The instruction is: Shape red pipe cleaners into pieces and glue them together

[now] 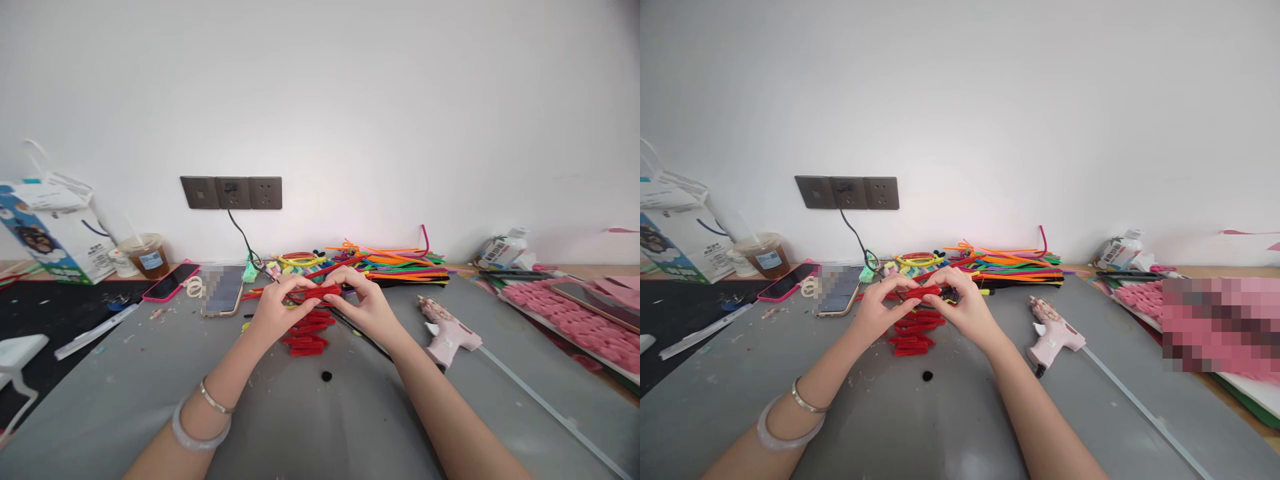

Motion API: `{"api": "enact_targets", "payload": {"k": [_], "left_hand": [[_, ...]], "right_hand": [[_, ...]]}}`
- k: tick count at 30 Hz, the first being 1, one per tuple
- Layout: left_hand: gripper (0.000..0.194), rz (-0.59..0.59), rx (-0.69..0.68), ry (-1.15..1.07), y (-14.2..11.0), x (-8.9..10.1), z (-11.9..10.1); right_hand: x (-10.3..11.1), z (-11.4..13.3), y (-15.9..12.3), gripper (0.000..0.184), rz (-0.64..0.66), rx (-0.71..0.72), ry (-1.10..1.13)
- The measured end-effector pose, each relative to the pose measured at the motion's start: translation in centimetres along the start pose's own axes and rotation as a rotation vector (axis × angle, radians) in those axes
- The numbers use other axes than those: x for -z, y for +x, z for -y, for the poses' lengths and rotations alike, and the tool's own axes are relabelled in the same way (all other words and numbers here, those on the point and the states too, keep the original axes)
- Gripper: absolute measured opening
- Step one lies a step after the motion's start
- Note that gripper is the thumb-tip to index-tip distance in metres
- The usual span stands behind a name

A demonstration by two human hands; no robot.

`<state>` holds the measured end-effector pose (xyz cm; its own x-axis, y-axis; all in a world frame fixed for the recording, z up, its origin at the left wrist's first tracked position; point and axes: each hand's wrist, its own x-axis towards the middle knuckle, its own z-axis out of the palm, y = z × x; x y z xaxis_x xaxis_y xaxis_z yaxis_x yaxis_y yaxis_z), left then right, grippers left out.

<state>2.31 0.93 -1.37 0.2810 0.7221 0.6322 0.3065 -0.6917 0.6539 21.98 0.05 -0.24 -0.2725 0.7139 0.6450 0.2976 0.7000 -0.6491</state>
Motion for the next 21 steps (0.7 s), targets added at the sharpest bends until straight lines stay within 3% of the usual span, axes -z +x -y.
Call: {"api": "enact_targets", "payload": {"k": [11, 21], "left_hand": [[0.001, -0.06, -0.132, 0.096, -0.12, -0.02, -0.27], [0.003, -0.067, -0.164, 0.115, -0.14, -0.13, -0.28]], "right_hand": [[-0.04, 0.24, -0.01, 0.006, 0.029, 0.005, -0.009], [-0.03, 0.5, 0.12, 0.003, 0.04, 0.027, -0.017]]}}
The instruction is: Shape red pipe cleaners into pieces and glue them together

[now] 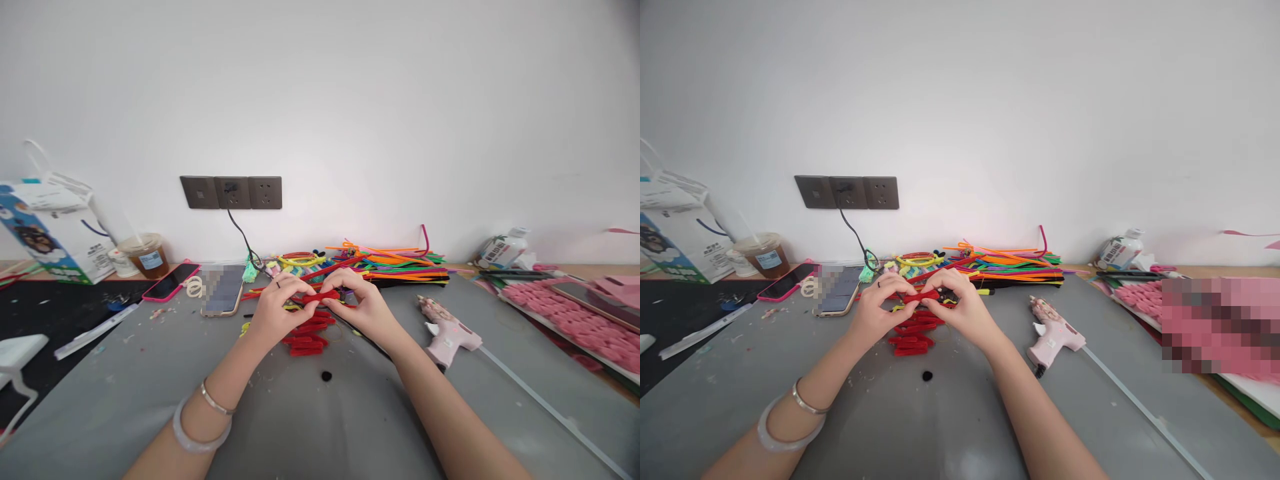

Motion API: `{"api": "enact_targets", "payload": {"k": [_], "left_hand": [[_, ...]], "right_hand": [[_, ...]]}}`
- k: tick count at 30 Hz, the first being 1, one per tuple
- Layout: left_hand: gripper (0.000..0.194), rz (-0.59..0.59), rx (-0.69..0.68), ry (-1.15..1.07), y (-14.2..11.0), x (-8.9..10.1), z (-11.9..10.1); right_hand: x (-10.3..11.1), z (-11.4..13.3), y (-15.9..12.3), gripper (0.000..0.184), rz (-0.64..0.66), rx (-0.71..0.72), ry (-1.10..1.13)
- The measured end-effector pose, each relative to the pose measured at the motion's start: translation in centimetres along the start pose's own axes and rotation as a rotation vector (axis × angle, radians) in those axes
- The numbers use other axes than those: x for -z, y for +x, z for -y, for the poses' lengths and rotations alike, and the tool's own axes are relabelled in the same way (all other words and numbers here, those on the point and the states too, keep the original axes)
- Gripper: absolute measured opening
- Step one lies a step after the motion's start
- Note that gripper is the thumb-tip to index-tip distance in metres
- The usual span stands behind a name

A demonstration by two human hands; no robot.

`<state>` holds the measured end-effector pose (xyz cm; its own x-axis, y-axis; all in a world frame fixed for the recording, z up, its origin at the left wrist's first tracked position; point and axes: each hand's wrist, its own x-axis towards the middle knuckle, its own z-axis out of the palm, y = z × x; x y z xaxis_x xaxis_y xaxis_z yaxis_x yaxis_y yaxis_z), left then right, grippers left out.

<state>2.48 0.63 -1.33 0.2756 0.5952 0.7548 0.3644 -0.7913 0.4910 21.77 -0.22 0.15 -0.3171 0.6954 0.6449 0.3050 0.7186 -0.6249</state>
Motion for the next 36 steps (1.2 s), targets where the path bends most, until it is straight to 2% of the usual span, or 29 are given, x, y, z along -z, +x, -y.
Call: {"api": "enact_targets", "payload": {"k": [15, 23, 31, 36], "left_hand": [[0.011, 0.009, -0.02, 0.03, -0.05, 0.27, 0.32], [0.006, -0.008, -0.047, 0.06, -0.04, 0.28, 0.48], [0.005, -0.003, -0.052, 0.059, -0.13, 0.22, 0.68], [0.011, 0.022, -0.008, 0.03, -0.15, 0.39, 0.51]], "right_hand": [[0.37, -0.98, -0.27, 0.007, -0.037, -0.009, -0.009], [0.56, -0.6, -0.19, 0.007, -0.051, 0.018, -0.022], [0.57, -0.7, -0.13, 0.006, -0.011, 0.05, -0.149], [0.48, -0.74, -0.12, 0.004, -0.017, -0.072, 0.059]]}}
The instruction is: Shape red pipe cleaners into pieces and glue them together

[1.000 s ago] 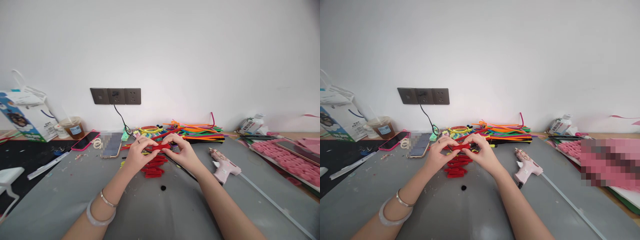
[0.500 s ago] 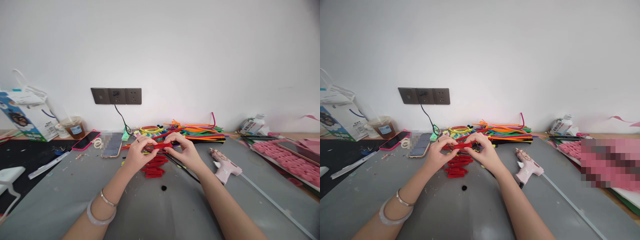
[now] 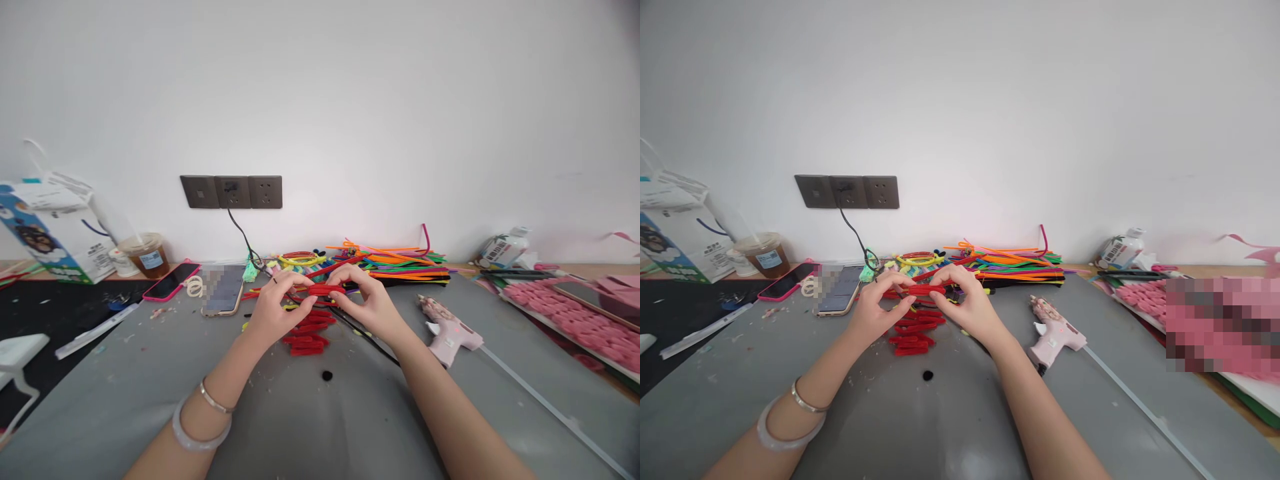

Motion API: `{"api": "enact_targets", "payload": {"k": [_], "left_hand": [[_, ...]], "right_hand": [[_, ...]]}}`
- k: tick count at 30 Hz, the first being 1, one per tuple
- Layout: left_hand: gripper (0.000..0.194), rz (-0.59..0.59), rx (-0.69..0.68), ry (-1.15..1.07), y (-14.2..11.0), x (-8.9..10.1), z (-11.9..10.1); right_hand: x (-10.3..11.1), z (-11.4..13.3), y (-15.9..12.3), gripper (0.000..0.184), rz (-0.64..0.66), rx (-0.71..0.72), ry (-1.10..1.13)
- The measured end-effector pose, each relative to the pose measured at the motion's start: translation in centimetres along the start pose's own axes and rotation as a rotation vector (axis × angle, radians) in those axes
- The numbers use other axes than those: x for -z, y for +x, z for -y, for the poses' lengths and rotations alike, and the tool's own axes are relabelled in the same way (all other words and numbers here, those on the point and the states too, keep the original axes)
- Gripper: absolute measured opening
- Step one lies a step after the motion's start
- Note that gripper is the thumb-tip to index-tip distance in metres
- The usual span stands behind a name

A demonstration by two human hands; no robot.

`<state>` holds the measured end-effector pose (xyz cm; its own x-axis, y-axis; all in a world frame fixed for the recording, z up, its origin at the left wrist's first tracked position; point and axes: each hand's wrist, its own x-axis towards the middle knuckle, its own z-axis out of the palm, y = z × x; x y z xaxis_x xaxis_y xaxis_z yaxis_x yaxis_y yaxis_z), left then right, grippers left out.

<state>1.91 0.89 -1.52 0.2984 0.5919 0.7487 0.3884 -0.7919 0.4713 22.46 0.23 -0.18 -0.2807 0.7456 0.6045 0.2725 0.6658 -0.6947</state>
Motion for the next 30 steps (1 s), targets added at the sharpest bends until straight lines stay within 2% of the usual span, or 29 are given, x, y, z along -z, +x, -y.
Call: {"api": "enact_targets", "payload": {"k": [4, 7, 10, 13, 18, 30], "left_hand": [[0.032, 0.018, 0.036, -0.059, -0.16, -0.02, 0.07], [0.038, 0.023, 0.02, -0.077, -0.29, -0.13, 0.22], [0.038, 0.036, -0.031, -0.067, -0.26, -0.19, 0.22], [0.037, 0.077, -0.098, -0.059, -0.09, -0.18, 0.01], [0.029, 0.117, -0.178, -0.094, 0.12, -0.26, -0.39], [0.015, 0.139, -0.186, -0.111, 0.03, -0.39, -0.36]], "right_hand": [[0.11, -0.08, 0.06, 0.016, 0.038, -0.259, 0.408], [0.22, -0.07, 0.09, 0.02, 0.128, -0.477, 0.718], [0.33, 0.06, 0.04, 0.021, 0.251, -0.693, 0.874], [0.37, 0.13, -0.07, 0.02, 0.373, -0.851, 0.919], [0.27, 0.01, -0.11, 0.019, 0.453, -0.926, 0.926], [0.11, -0.26, -0.11, 0.024, 0.5, -0.937, 0.87]]}}
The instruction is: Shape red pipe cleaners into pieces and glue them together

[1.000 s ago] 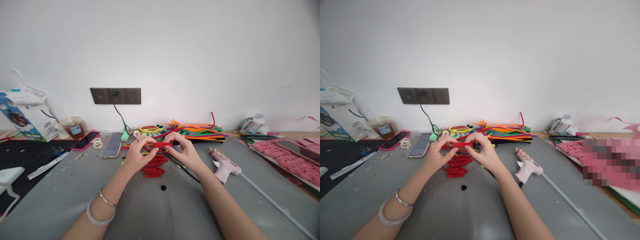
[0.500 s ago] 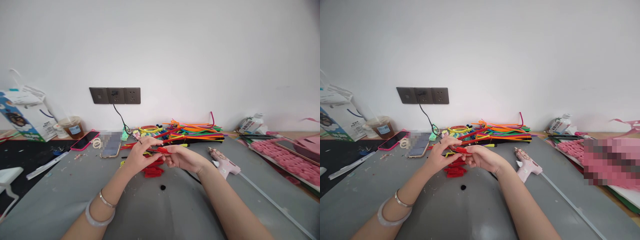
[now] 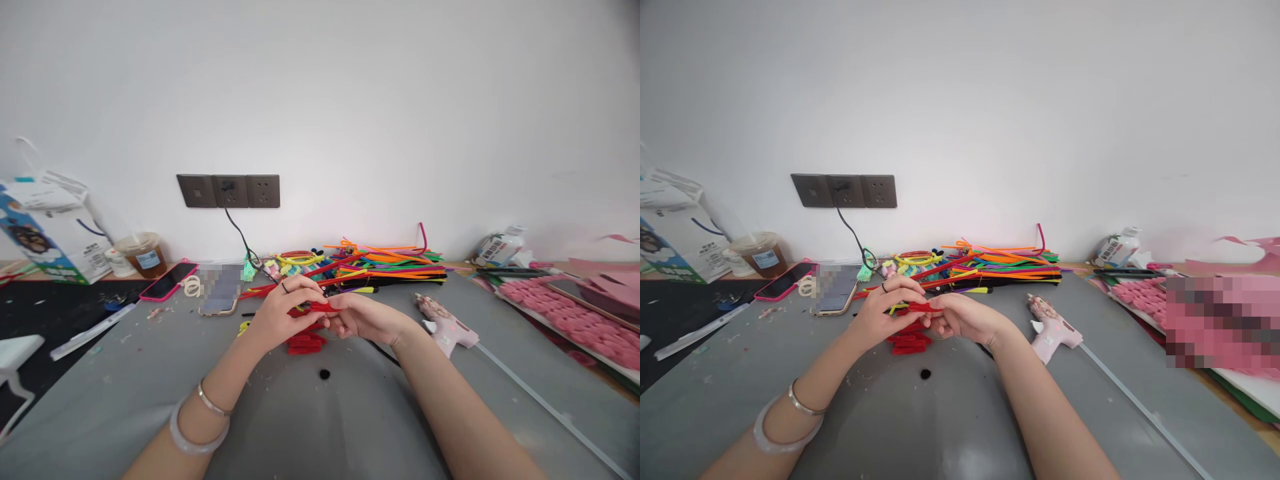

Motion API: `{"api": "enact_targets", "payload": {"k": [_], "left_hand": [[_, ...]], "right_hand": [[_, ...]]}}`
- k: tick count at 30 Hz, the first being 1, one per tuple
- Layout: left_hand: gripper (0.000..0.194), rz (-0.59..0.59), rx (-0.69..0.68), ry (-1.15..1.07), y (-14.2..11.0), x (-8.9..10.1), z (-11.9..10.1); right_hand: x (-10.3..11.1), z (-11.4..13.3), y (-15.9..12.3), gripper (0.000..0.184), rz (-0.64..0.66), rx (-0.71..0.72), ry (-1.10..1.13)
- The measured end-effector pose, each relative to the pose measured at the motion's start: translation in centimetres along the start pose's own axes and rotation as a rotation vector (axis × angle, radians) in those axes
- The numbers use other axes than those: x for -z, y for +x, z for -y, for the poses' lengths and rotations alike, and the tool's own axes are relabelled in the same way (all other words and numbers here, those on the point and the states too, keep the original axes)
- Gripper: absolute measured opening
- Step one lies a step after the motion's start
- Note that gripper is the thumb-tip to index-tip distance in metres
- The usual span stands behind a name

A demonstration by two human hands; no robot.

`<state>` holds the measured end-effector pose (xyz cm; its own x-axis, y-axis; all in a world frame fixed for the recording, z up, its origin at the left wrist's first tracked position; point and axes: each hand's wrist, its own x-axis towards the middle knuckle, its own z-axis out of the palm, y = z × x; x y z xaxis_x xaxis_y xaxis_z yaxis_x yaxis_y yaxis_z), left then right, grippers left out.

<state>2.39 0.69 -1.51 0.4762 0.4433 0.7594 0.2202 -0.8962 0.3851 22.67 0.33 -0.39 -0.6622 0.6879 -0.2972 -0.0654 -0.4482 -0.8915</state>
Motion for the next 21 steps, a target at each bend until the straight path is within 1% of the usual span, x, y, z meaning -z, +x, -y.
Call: {"api": "enact_targets", "payload": {"k": [2, 3, 5, 7, 9, 12, 15, 21], "left_hand": [[0.014, -0.013, 0.022, -0.009, 0.06, 0.07, -0.1], [0.013, -0.023, 0.039, -0.013, 0.1, 0.12, -0.15], [0.012, -0.054, 0.075, -0.019, 0.21, 0.24, -0.21], [0.011, -0.088, 0.108, -0.023, 0.31, 0.35, -0.2], [0.011, -0.121, 0.129, -0.031, 0.39, 0.45, -0.12], [0.011, -0.156, 0.142, -0.049, 0.46, 0.51, 0.03], [0.012, -0.163, 0.148, -0.061, 0.48, 0.48, 0.1], [0.01, -0.159, 0.166, -0.086, 0.47, 0.37, 0.04]], "right_hand": [[0.01, -0.06, 0.03, 0.029, -0.013, 0.043, -0.038], [0.02, -0.07, 0.04, 0.031, -0.044, 0.105, -0.064], [0.02, -0.03, 0.05, 0.032, -0.149, 0.313, -0.136], [0.02, 0.06, 0.06, 0.028, -0.26, 0.538, -0.23], [0.03, 0.14, 0.09, 0.025, -0.31, 0.669, -0.341], [0.06, 0.06, 0.25, 0.024, -0.328, 0.754, -0.521], [0.04, -0.18, 0.44, 0.019, -0.338, 0.818, -0.661], [-0.15, -0.19, 0.44, 0.009, -0.337, 0.861, -0.743]]}}
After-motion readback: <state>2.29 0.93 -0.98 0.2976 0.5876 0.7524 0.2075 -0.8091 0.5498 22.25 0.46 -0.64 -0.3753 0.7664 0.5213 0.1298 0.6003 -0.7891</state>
